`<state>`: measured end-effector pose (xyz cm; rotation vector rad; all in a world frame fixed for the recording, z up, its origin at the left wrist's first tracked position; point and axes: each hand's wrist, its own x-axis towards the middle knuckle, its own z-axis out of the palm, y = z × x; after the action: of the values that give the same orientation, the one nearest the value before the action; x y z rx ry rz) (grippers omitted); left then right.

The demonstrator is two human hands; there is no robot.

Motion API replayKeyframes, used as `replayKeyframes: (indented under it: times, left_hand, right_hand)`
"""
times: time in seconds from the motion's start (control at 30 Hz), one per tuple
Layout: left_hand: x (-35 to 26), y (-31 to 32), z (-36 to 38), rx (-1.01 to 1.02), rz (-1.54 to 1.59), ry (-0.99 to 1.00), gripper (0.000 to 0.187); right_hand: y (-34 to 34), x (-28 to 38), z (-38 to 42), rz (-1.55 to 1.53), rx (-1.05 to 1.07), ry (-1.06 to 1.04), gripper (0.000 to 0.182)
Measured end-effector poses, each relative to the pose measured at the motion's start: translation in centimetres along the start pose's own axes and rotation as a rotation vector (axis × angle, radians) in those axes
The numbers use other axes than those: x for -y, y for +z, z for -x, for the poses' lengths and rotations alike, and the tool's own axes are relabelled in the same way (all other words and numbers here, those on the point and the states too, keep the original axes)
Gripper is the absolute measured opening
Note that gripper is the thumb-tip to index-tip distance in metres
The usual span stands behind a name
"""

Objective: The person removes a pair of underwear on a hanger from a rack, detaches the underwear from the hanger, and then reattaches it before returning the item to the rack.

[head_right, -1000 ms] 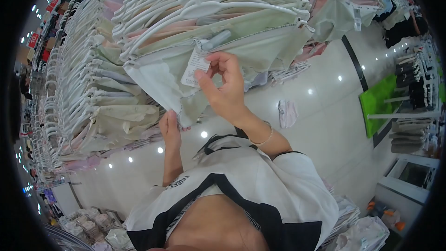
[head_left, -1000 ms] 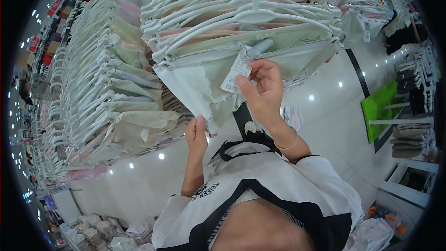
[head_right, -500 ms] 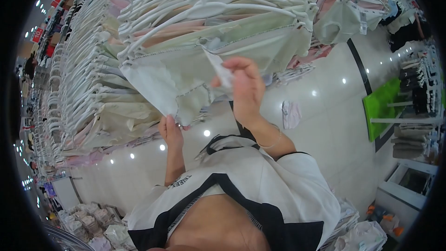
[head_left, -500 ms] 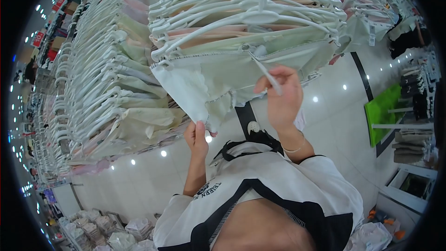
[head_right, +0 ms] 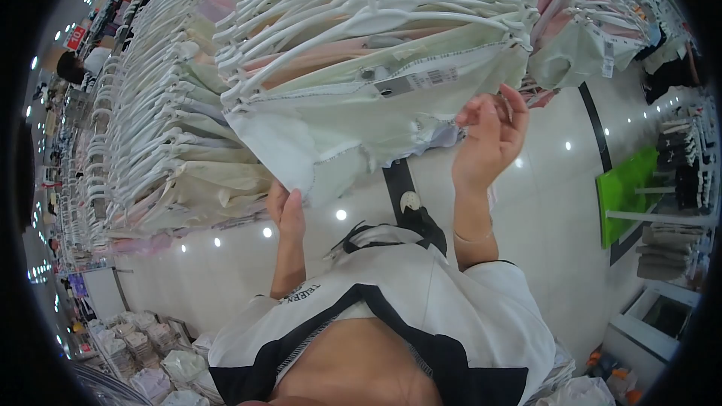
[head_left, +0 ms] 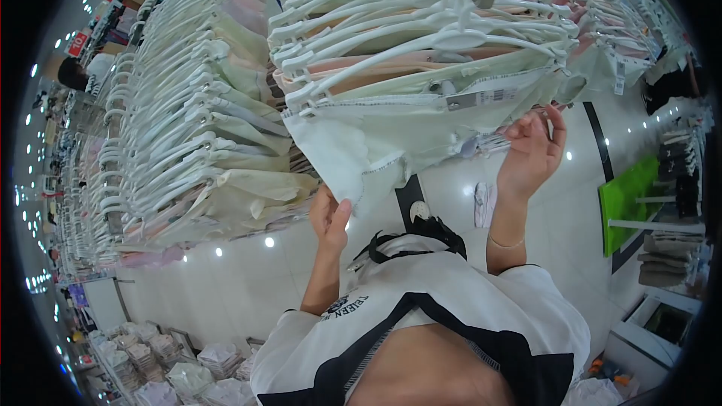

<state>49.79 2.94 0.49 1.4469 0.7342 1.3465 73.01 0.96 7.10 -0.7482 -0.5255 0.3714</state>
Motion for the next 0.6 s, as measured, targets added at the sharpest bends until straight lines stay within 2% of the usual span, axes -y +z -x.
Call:
replayKeyframes:
  times: [0.17,0.27,0.37,0.6]
  left_hand:
    - [-1.4,0.7,-2.0,0.063,0.075,0.033,0.045]
    - [-2.0,0.2,-3.1,0.173,0.021,0.07,0.044]
    - [-2.9,-0.1,-4.3,0.175,-0.002,0.106,0.043]
    - [-5.4,0.9,-7.1,0.035,-0.016,0.122,0.03]
  right_hand:
    - [0.3,0.5,0.4,0.09,0.089,-0.079,0.023]
    - [0.7,0.8,0.9,0.129,0.163,-0.138,0.021]
    - [1.5,1.2,1.5,0.16,0.252,-0.155,0.018]
    - [2.5,0.7,2.8,0.194,0.549,-0.092,0.016]
